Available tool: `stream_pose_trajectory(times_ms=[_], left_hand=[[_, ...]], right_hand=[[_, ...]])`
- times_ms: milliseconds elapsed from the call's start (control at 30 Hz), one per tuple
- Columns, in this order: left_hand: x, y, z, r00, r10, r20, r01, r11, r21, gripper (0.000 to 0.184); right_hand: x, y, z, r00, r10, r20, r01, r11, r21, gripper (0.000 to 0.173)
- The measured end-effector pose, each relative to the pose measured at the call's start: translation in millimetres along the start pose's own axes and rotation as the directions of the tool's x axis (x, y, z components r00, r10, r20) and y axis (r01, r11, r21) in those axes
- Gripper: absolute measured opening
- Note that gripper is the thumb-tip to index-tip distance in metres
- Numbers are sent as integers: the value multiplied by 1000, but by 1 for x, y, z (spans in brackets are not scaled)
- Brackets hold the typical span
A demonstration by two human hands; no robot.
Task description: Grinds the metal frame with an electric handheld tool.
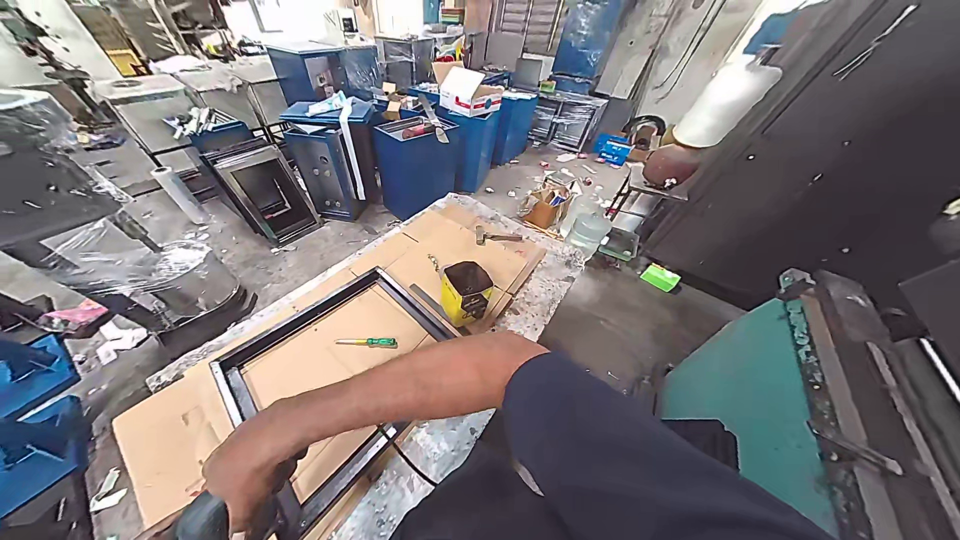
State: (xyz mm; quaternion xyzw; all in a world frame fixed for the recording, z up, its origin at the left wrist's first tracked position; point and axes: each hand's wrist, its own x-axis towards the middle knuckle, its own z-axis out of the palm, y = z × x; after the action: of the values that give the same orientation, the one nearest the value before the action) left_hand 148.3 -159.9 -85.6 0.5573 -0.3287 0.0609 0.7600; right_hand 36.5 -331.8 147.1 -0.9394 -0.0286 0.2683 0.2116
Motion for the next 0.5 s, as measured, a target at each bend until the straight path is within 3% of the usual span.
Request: stream_pose_trajectory(times_ms=[400,467,500], left_hand=[[10,70,36,997,-72,-6,71,993,-100,39],[9,85,49,989,-147,-29,142,982,-126,28],[7,106,51,970,-220,-103,206,970,-126,24]], right_hand=[[0,-6,-2,997,17,-71,-16,1000,13,40],[-14,-2,-8,996,18,-89,-17,1000,8,40],[-19,-4,-11,996,21,-84,-20,1000,11,40]])
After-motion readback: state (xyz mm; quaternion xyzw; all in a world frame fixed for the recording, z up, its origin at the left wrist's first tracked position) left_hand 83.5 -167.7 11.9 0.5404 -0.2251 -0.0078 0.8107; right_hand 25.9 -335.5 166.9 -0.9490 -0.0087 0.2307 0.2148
